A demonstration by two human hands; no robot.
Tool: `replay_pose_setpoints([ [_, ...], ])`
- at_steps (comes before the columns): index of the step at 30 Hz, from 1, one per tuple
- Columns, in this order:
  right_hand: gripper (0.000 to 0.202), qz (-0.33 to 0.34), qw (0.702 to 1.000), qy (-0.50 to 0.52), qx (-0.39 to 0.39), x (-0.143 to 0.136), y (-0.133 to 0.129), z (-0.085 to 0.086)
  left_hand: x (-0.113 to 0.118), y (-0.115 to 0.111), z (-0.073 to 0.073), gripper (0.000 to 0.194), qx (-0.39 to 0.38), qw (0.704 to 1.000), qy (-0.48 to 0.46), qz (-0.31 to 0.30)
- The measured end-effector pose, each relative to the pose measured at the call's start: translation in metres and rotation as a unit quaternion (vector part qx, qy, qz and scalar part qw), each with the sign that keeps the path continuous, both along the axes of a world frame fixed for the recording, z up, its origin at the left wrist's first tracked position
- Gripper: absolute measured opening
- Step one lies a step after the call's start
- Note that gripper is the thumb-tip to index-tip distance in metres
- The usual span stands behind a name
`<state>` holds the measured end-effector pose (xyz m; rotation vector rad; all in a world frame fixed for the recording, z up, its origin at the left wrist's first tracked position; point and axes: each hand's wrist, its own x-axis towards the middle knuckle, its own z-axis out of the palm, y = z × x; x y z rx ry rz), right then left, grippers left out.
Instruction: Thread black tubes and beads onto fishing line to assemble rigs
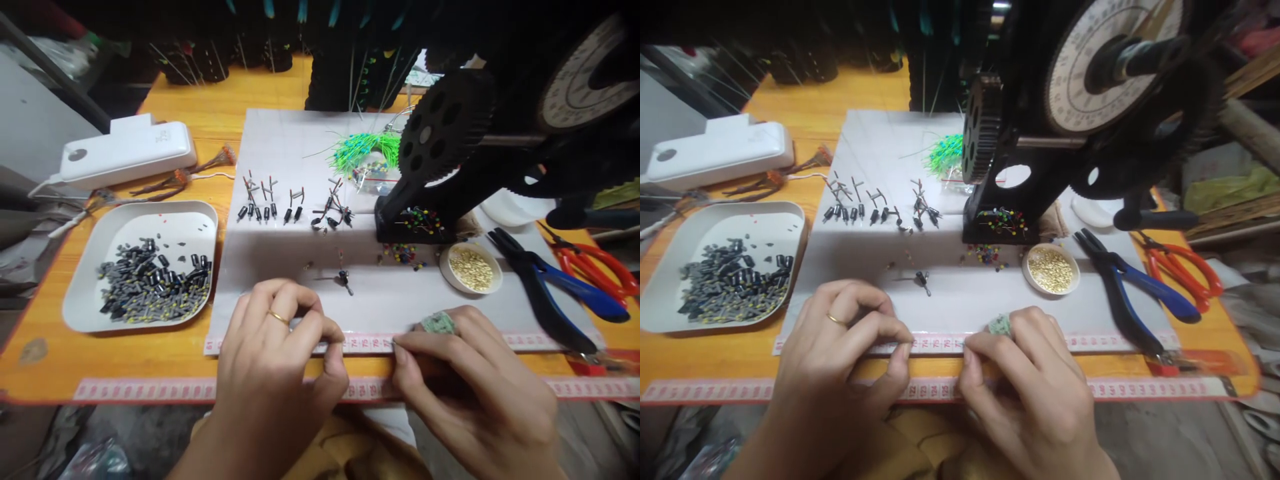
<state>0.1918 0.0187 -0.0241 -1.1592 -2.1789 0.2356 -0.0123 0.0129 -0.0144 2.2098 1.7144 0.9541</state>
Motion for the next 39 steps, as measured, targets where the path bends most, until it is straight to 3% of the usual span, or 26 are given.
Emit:
replay_pose_setpoints([
  [12,0.015,-0.005,1.000,-0.003,-0.003,-0.002,-0.001,0.000,0.000,0.003,0.000,0.013,0.016,1.000,-0.013,-0.009],
  [19,0.016,-0.009,1.000,0.004,-0.005,-0.002,0.000,0.001,-0.007,0.000,-0.004,0.012,0.015,0.999,0.025,-0.034],
  [24,0.015,-0.018,1.000,0.008,0.002,-0.002,-0.002,0.001,-0.005,-0.003,0.000,0.015,0.060,0.998,0.009,-0.024],
  [27,0.017,-0.036,0.998,0.054,0.007,-0.002,-0.014,0.005,-0.004,-0.015,0.008,0.018,0.098,0.995,0.013,-0.033],
  [30,0.019,-0.056,0.981,0.177,-0.064,-0.007,-0.032,0.007,-0.001,-0.038,0.009,0.024,0.068,0.993,-0.026,-0.089],
  [32,0.016,-0.040,0.927,0.326,-0.183,-0.013,-0.043,0.006,0.005,-0.055,0.003,0.024,0.038,0.990,-0.091,-0.099],
  [33,0.012,-0.019,0.873,0.410,-0.262,-0.016,-0.048,0.005,0.008,-0.063,-0.001,0.023,0.027,0.988,-0.119,-0.090],
  [35,0.007,0.037,0.731,0.542,-0.413,-0.022,-0.056,0.003,0.014,-0.075,-0.007,0.023,0.002,0.982,-0.170,-0.083],
  [37,0.013,0.075,0.616,0.608,-0.496,-0.027,-0.062,0.005,0.017,-0.080,-0.009,0.019,-0.049,0.968,-0.231,-0.085],
  [39,0.017,0.087,0.569,0.636,-0.514,-0.030,-0.066,0.008,0.015,-0.079,-0.006,0.013,-0.127,0.940,-0.306,-0.083],
])
